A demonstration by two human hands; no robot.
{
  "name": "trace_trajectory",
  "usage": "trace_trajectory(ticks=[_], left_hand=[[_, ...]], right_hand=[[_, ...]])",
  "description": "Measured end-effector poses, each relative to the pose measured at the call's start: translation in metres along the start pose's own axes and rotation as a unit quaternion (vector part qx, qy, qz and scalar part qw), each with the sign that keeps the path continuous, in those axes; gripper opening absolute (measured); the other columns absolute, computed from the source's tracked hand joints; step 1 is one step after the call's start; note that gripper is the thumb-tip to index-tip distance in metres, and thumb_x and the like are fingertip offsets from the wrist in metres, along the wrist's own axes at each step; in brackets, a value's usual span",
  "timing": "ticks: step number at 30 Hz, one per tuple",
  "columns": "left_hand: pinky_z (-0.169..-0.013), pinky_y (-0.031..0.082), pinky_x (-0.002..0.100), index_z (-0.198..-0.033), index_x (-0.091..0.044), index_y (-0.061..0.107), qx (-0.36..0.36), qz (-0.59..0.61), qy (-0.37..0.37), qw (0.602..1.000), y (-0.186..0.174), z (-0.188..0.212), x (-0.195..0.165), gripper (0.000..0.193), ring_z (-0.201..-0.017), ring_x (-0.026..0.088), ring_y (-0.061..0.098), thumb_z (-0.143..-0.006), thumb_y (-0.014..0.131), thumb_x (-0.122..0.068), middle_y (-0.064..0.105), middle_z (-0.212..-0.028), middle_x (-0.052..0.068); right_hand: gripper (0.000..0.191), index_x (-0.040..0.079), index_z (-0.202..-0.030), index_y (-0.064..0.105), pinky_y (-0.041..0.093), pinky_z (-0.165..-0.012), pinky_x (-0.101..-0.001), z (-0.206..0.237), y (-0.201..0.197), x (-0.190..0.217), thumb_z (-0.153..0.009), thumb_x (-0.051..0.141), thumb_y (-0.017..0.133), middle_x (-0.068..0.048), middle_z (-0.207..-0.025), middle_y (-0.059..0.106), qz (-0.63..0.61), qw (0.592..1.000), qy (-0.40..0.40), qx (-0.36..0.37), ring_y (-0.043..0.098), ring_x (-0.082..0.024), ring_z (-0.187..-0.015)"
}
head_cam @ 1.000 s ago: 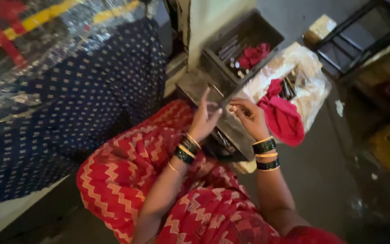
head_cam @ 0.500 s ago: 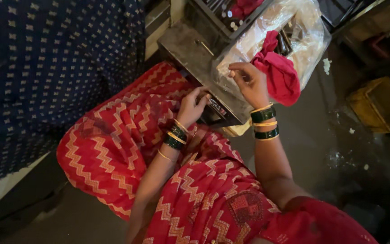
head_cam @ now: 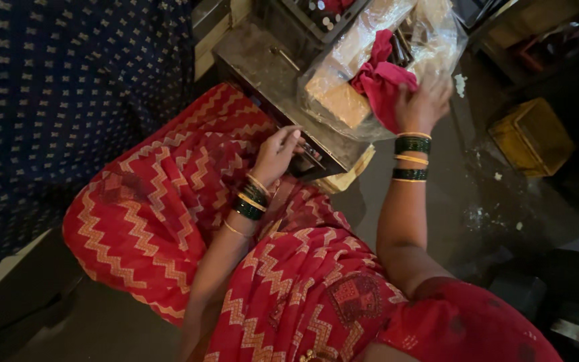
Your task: The person sits on the floor and wipes several metal rods with a red cloth. They pick up each rod, wipe it, and place it into a tray. The person also briefly operates a machine lever.
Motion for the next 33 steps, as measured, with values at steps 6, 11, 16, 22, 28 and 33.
trace_trajectory(ticks=[6, 11, 16, 22, 28, 33], left_hand=[[-0.082, 0.055, 0.029, -0.138, -0.006, 0.061, -0.013, 0.019, -0.037, 0.999, 0.0, 0.001, 0.0, 0.055, -0.092, 0.014, 0.069, -0.108, 0.042, -0.048, 0.072, -0.107, 0.007], [-0.105, 0.048, 0.039, -0.158, -0.015, 0.038, -0.027, 0.048, -0.068, 0.996, -0.007, 0.002, -0.002, 0.084, -0.127, 0.023, 0.061, -0.099, 0.027, -0.073, 0.06, -0.143, 0.013], [-0.122, 0.03, 0.049, -0.166, -0.021, 0.011, 0.021, 0.238, -0.074, 0.968, 0.003, 0.001, -0.014, 0.094, -0.152, 0.034, 0.037, -0.094, 0.023, -0.08, 0.034, -0.165, 0.019], [-0.124, 0.021, 0.054, -0.166, -0.027, 0.002, 0.013, 0.389, -0.091, 0.917, 0.019, 0.001, -0.019, 0.097, -0.156, 0.034, 0.024, -0.09, 0.029, -0.08, 0.018, -0.17, 0.017], [-0.127, 0.029, 0.049, -0.173, -0.016, 0.006, 0.1, 0.311, 0.24, 0.914, 0.01, 0.019, -0.048, 0.101, -0.15, 0.031, 0.035, -0.099, 0.054, -0.067, 0.029, -0.167, 0.016], [-0.127, 0.031, 0.039, -0.165, -0.013, 0.014, 0.109, 0.475, 0.053, 0.872, 0.04, 0.038, 0.016, 0.078, -0.152, 0.024, 0.036, -0.104, 0.032, -0.059, 0.032, -0.167, 0.007]], right_hand=[[0.02, 0.017, -0.107, 0.079, 0.04, -0.106, -0.0592, 0.004, 0.01, -0.038, -0.093, 0.031, 0.077, -0.009, -0.14, 0.061, -0.019, 0.997, 0.038, 0.062, 0.047, -0.034, -0.136], [0.018, 0.005, -0.105, 0.077, 0.052, -0.089, -0.0462, -0.016, -0.072, -0.017, -0.108, 0.022, 0.074, -0.012, -0.115, 0.075, -0.114, 0.993, -0.022, -0.029, 0.068, -0.031, -0.103], [0.017, -0.004, -0.108, 0.073, 0.053, -0.076, -0.0293, -0.022, -0.161, 0.024, -0.115, 0.01, 0.067, -0.01, -0.09, 0.069, -0.3, 0.951, -0.046, -0.063, 0.065, -0.015, -0.08], [0.012, 0.002, -0.099, 0.072, 0.034, -0.057, -0.0298, 0.019, -0.182, 0.122, -0.108, 0.009, 0.07, -0.002, -0.066, 0.049, -0.368, 0.923, -0.088, 0.075, 0.042, -0.011, -0.06], [0.034, 0.006, -0.117, 0.064, 0.047, -0.105, -0.0435, 0.103, -0.158, 0.261, -0.092, 0.024, 0.077, -0.013, -0.144, 0.06, -0.404, 0.853, -0.275, 0.184, 0.058, -0.029, -0.128], [0.059, 0.004, -0.151, 0.051, 0.019, -0.123, -0.0567, 0.114, -0.132, 0.281, -0.105, 0.042, 0.05, -0.019, -0.164, 0.039, -0.368, 0.877, -0.255, 0.173, 0.032, -0.039, -0.154]])
Point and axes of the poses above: each hand's wrist, its own z-axis away from the middle knuckle, its own y-axis out of the palm, x = y × z, the point moved 10 cm from there along -z, towards the middle knuckle
